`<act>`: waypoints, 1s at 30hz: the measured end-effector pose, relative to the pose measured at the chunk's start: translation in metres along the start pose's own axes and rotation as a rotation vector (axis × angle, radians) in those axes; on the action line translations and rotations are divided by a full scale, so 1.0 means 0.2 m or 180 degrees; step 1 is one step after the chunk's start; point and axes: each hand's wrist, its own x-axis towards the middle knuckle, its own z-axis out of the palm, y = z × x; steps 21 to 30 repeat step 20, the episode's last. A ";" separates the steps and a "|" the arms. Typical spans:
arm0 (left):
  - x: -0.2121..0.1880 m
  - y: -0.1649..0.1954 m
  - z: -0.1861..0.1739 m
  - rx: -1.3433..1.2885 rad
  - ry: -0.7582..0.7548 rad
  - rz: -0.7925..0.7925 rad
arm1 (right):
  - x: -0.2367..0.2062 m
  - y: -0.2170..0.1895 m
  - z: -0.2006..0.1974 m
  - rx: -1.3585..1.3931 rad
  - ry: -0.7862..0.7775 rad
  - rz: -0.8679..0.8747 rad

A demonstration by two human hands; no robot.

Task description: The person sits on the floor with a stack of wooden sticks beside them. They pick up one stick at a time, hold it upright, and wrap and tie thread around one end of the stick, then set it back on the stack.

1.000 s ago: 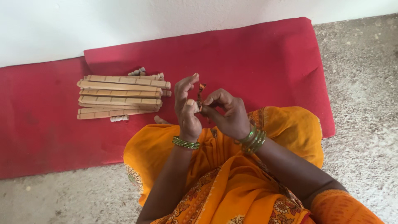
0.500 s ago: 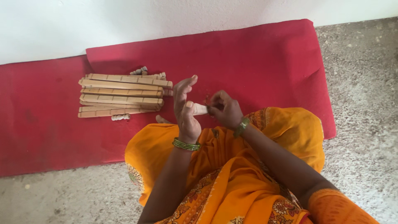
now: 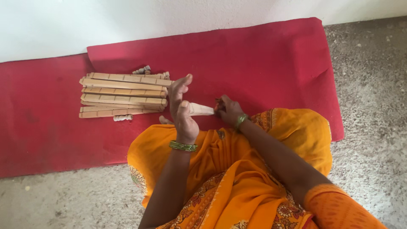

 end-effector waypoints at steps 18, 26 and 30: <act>0.01 -0.01 0.01 -0.0209 0.0024 -0.0027 | -0.14 -0.29 -0.16 0.0274 0.0241 -0.1133; -0.01 -0.03 -0.02 -0.0173 0.0041 -0.0108 | -0.07 -0.12 -0.05 0.0126 0.0025 -0.0537; -0.01 -0.03 -0.02 -0.0173 0.0041 -0.0108 | -0.07 -0.12 -0.05 0.0126 0.0025 -0.0537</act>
